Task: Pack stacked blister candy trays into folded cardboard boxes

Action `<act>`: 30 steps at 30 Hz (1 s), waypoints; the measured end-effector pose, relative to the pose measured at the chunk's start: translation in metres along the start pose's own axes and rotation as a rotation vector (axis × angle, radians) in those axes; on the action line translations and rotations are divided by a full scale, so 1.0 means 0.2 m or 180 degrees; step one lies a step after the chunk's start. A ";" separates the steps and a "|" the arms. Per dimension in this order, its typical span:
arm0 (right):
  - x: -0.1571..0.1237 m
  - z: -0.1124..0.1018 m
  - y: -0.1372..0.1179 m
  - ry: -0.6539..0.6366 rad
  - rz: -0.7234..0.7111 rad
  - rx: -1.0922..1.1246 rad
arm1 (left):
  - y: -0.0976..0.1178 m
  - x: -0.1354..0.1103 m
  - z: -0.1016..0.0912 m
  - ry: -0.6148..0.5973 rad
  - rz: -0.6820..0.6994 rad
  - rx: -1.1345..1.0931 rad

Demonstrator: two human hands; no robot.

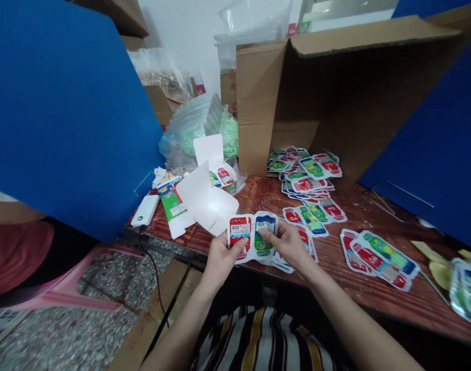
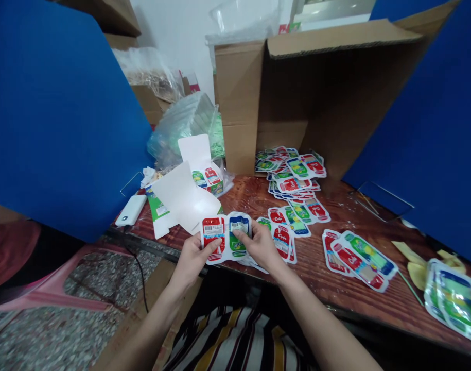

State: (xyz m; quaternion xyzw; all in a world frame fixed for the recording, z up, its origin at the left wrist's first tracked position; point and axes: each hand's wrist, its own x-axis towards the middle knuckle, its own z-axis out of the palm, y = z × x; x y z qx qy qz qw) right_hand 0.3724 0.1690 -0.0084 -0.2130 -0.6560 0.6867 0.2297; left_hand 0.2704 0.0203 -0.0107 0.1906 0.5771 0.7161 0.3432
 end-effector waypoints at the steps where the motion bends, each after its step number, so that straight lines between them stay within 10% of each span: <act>1: -0.01 0.00 0.01 -0.0005 0.0037 0.0075 | -0.01 0.00 0.01 0.0029 0.0027 0.0080; 10: -0.15 -0.13 0.16 0.0457 -0.0434 0.0109 | -0.12 -0.02 0.12 0.0062 0.0309 0.0653; 18: -0.30 -0.30 0.03 0.0910 -0.3051 -0.2053 | -0.08 0.03 0.15 -0.0711 0.1964 0.0628; 30: -0.30 -0.34 0.04 0.0927 -0.3521 -0.2201 | -0.07 0.01 0.13 -0.0875 0.2353 0.0856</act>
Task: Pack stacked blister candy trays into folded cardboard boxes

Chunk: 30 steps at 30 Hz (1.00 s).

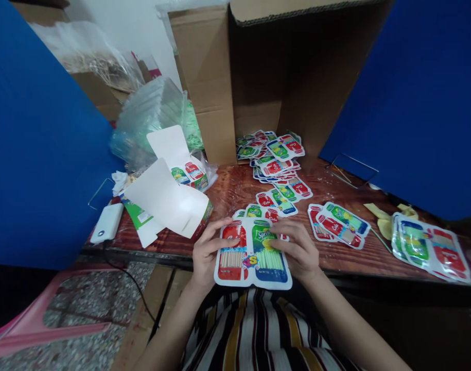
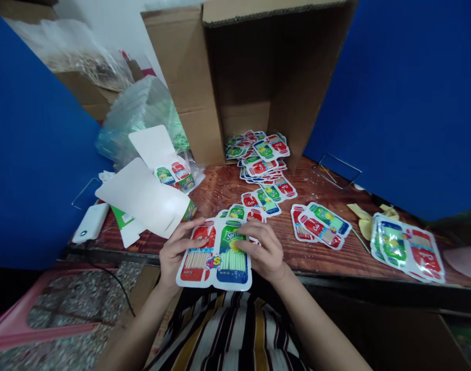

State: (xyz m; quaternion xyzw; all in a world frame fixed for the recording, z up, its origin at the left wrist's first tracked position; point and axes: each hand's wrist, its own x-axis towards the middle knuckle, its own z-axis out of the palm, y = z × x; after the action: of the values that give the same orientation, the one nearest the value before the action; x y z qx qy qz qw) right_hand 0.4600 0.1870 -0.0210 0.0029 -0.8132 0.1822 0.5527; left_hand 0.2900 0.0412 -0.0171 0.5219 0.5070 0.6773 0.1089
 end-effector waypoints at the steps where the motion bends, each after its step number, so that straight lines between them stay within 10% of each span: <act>1: 0.00 0.00 -0.01 -0.0071 -0.0044 -0.0007 | 0.00 0.00 0.00 -0.0021 -0.0011 0.0002; 10: 0.00 -0.01 -0.06 -0.0537 0.0031 0.0314 | 0.00 -0.02 -0.03 -0.0226 0.0022 0.0126; 19: -0.08 -0.13 -0.09 -0.0123 0.2230 0.0926 | -0.07 -0.09 0.14 -0.0257 -0.0828 0.0642; 30: -0.35 -1.22 0.36 0.0945 0.3819 -0.0993 | -0.09 -0.03 0.16 -0.0172 -0.1800 0.0606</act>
State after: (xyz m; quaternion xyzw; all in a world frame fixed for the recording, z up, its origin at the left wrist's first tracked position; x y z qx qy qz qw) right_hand 0.6915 0.3142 -0.0271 -0.5589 -0.6051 0.3380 0.4553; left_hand 0.3113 0.0644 -0.0364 0.3857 0.6904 0.5553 0.2573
